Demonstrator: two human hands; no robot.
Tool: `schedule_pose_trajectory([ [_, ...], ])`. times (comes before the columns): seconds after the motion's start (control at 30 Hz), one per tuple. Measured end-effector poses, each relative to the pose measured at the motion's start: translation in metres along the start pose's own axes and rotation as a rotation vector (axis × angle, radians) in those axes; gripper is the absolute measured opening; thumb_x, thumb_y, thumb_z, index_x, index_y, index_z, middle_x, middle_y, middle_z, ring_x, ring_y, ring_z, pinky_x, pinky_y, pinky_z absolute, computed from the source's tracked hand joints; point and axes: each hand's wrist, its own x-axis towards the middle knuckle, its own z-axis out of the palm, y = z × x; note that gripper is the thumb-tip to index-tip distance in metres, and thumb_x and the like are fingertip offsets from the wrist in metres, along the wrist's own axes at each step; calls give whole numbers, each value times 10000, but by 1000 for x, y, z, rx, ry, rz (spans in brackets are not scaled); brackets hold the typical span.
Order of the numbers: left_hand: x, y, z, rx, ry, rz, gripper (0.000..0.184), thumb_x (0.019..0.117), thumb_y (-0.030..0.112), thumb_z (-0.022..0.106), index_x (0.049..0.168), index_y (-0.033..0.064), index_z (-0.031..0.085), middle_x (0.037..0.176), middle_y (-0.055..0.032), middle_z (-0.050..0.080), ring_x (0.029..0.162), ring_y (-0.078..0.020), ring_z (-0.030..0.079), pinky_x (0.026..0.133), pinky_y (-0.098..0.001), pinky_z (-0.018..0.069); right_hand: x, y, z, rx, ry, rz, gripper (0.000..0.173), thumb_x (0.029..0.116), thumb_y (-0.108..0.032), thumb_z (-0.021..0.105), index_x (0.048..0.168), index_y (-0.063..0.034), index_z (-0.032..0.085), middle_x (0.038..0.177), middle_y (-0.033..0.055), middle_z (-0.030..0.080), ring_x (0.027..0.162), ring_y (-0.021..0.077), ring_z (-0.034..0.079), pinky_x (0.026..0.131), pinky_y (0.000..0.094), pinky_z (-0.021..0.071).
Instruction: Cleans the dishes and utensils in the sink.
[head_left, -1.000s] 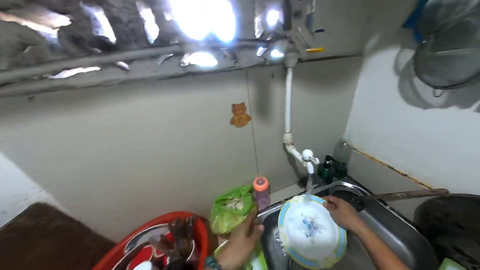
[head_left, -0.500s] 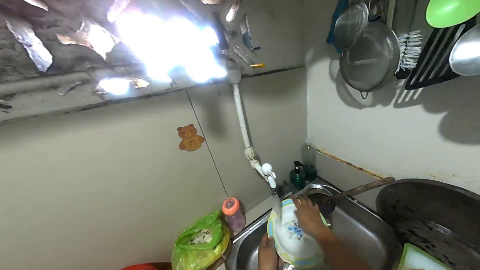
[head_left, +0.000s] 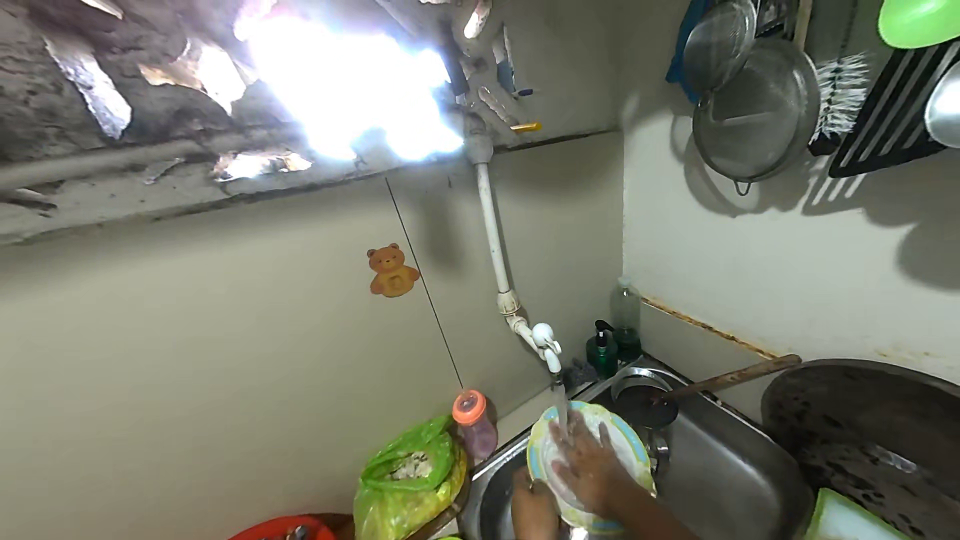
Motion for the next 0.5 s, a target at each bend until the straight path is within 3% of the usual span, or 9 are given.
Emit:
schedule_pose_trajectory([
  [0.03,-2,2,0,-9,0,5,347,1060,42,430,1380,-89,463,1071,-287,644,872,-348,688,782,-507,583,3,3,-2,-14,62,35,714,1078,-546,283,1658,-141,184,1728,165,42,1597,357,-23,1216,705,-40],
  [0.1,-4,7,3,-38,3,-5,325,1065,43,431,1359,-89,480,1050,-275,644,839,-326,680,760,-487,580,4,-5,-8,28,54,65,727,1084,-509,291,1655,-86,139,1725,182,9,1594,365,-51,1214,700,-46],
  [0.17,-3,12,0,-55,3,-6,309,1064,38,433,1333,-94,506,1047,-274,647,836,-321,681,760,-485,584,3,-14,-15,37,-11,25,701,1094,-518,261,1664,-135,119,1730,161,19,1596,364,-33,1219,700,2],
  [0.2,-4,11,-1,-62,-2,-4,306,1065,36,429,1333,-93,501,1035,-264,646,812,-305,681,741,-468,587,4,-10,-16,11,-3,27,701,1090,-534,259,1667,-161,120,1734,139,16,1598,344,-47,1211,713,-34],
  [0.23,-6,11,-2,-68,-2,-1,304,1063,31,427,1330,-94,498,1020,-259,647,792,-296,682,724,-458,591,6,-5,-17,-8,44,54,701,1085,-525,282,1660,-140,167,1734,139,22,1599,333,-51,1211,712,-60],
  [0.33,-4,12,2,-85,26,17,287,1065,33,427,1313,-91,501,988,-246,644,759,-282,680,693,-447,594,4,-13,-22,44,37,73,683,1094,-414,301,1650,-56,130,1727,174,4,1596,357,-53,1208,712,-65],
  [0.43,12,7,-5,-73,74,67,324,1060,40,443,1350,-91,502,1089,-298,645,880,-361,690,783,-528,585,-14,-30,-27,92,-202,-102,586,1130,-357,228,1659,-117,145,1731,126,78,1595,368,43,1211,719,24],
  [0.5,18,2,-22,-52,100,69,341,1058,47,449,1366,-88,501,1135,-316,639,938,-390,691,821,-553,581,-22,-20,-30,12,-261,-96,592,1122,-423,227,1665,-197,158,1735,95,87,1600,336,37,1219,702,4],
])
